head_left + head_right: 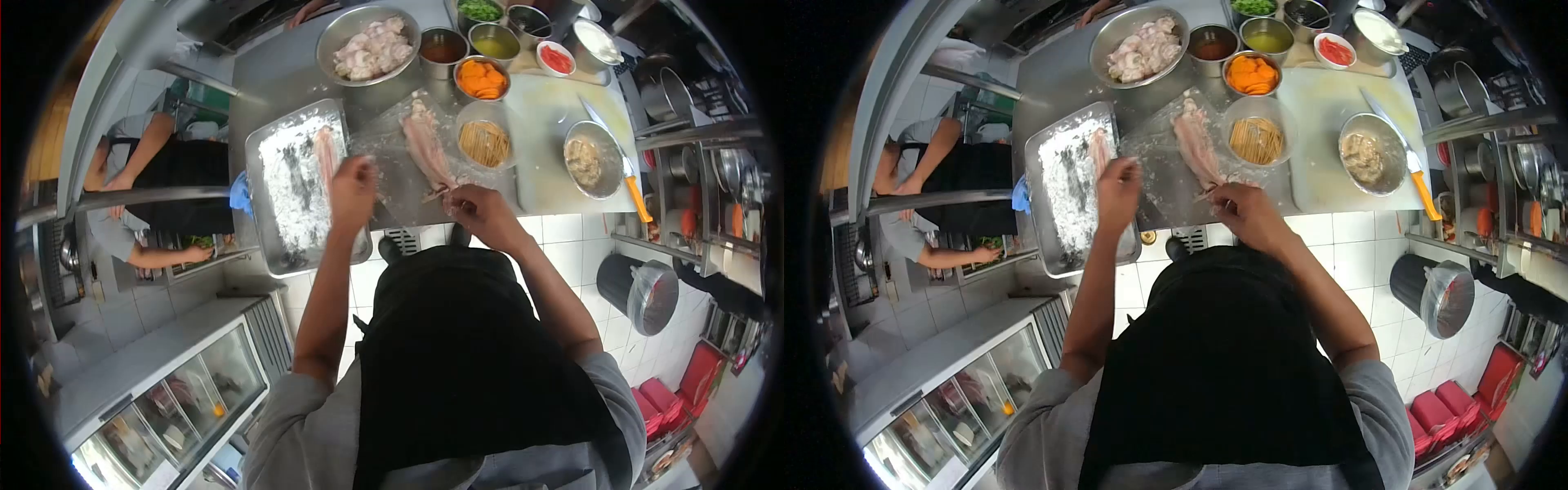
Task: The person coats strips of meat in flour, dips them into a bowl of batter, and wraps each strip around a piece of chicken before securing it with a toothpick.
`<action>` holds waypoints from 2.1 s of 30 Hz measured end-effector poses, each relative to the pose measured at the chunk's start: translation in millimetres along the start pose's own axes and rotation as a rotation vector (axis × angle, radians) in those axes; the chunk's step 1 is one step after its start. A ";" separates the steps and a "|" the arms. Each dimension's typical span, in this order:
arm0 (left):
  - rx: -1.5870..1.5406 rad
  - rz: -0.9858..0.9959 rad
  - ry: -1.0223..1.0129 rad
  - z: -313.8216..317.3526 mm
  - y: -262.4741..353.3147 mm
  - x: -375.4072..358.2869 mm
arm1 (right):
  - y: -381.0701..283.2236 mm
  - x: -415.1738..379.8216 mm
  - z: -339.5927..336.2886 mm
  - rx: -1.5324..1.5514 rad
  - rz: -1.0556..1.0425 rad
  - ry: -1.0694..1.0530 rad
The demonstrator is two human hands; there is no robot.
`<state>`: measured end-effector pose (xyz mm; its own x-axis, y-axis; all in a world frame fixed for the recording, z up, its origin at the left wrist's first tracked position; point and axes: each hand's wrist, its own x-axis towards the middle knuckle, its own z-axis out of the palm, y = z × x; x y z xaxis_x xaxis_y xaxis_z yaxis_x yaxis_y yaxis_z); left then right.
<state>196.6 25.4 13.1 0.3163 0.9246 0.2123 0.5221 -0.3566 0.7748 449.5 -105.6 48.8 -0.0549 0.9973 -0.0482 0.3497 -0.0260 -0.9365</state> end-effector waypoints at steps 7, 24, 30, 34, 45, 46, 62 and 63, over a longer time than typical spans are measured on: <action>0.031 -0.123 0.206 -73.0 -44.9 -30.9 | 20.0 2.2 -90.2 -0.143 -0.014 0.406; -0.098 0.483 -0.650 222.4 186.6 -2.6 | 102.1 -38.2 -227.1 -0.779 0.294 0.360; -0.130 0.501 -0.560 267.9 173.4 14.4 | 125.5 -18.0 -234.4 -0.809 0.211 0.221; -0.138 0.481 -0.562 269.4 176.1 12.9 | 138.7 -10.8 -235.9 -0.796 0.192 0.186; -0.101 0.506 -0.530 272.9 174.4 10.1 | 118.7 -4.3 -238.3 -0.670 0.189 0.025; -0.099 0.507 -0.525 272.3 175.4 11.0 | 112.5 -3.6 -238.6 -0.612 0.253 0.040; -0.057 0.525 -0.474 283.1 166.3 8.1 | 108.1 -18.7 -227.8 -0.656 0.073 0.153; -0.033 0.524 -0.481 283.8 163.6 7.9 | 112.9 -14.3 -225.0 -0.632 -0.025 0.124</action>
<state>509.4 -63.7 -27.4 0.8376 0.4683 0.2811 0.1841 -0.7266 0.6620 700.2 -107.4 21.9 0.0252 0.9986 0.0466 0.8351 0.0046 -0.5500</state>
